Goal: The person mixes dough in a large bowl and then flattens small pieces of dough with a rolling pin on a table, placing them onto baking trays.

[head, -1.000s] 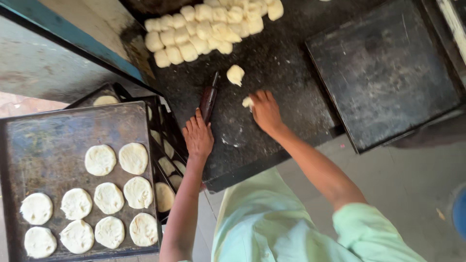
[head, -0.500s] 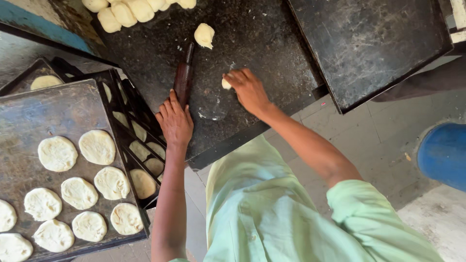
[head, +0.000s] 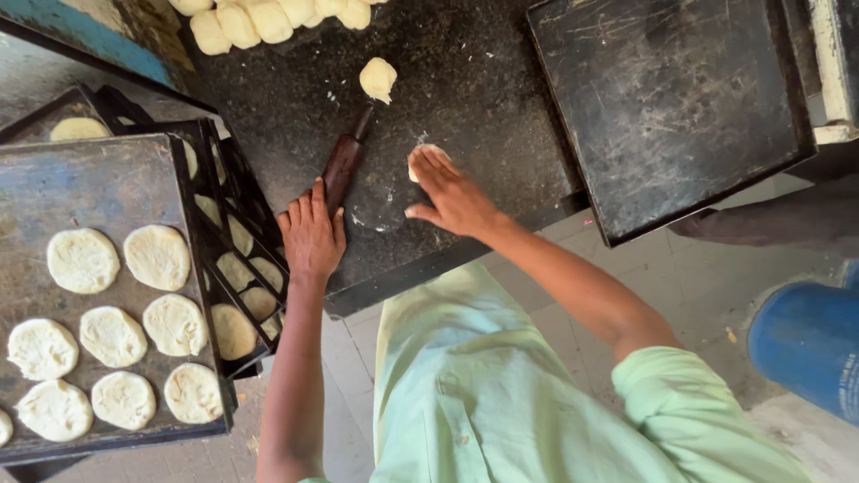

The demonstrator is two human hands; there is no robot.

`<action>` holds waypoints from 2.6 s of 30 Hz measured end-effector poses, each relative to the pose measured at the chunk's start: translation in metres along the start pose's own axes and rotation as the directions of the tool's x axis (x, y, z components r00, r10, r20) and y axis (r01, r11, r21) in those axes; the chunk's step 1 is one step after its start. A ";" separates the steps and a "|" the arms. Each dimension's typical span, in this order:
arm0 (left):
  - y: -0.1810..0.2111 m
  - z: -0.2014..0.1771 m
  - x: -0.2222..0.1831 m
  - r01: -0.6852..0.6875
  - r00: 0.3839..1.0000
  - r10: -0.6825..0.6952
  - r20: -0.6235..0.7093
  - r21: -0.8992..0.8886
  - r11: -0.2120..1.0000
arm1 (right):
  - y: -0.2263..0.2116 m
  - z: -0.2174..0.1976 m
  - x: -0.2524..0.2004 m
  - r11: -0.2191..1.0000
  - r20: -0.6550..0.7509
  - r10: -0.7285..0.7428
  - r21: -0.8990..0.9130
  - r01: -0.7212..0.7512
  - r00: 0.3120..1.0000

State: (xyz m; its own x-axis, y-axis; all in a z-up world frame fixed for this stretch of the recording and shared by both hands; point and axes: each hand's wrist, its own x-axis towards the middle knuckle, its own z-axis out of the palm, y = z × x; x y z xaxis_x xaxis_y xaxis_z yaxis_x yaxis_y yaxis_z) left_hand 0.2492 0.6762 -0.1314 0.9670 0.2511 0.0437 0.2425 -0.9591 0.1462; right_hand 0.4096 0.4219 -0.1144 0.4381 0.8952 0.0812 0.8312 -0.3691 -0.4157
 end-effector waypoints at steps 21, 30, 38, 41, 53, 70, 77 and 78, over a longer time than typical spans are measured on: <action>0.091 -0.004 0.036 -0.318 0.942 0.308 -0.136 -0.058 0.946 | 0.065 -0.007 -0.004 0.965 -0.288 0.189 0.232 -0.123 0.939; 0.053 -0.005 0.107 0.094 0.985 -0.063 0.160 -0.199 0.975 | 0.110 0.010 0.097 0.964 -0.139 0.232 0.164 -0.209 0.963; 0.096 0.000 0.013 -0.142 0.980 0.131 -0.148 -0.066 0.988 | 0.059 -0.021 -0.009 0.892 -0.237 0.186 0.448 -0.063 0.953; 0.069 0.013 0.000 0.181 0.982 -0.188 -0.035 -0.152 0.972 | 0.061 -0.012 0.014 0.771 -0.210 0.351 0.618 -0.154 0.912; 0.055 0.011 0.007 0.365 0.884 -0.347 -0.314 0.001 0.931 | 0.075 -0.044 -0.002 0.324 0.322 0.070 0.888 -0.327 0.944; 0.050 0.019 0.010 0.272 0.891 -0.241 -0.384 0.029 0.962 | 0.247 -0.129 -0.028 0.914 -0.583 0.384 0.353 -0.202 0.716; 0.053 0.017 0.010 0.298 0.896 -0.263 -0.359 0.044 0.954 | 0.253 -0.130 -0.034 0.836 0.228 0.291 -0.533 -0.131 0.929; 0.053 0.015 0.011 0.295 0.893 -0.259 -0.368 0.045 0.954 | 0.255 -0.128 -0.028 0.870 0.234 0.453 -0.326 -0.370 0.860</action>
State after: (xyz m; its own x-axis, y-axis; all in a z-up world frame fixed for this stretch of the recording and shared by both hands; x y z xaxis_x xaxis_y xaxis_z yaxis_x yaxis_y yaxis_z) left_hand 0.2737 0.6266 -0.1380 0.7719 0.5209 0.3644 0.5207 -0.8469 0.1077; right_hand 0.6528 0.2711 -0.1068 0.6736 0.6612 -0.3303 0.6728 -0.7335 -0.0962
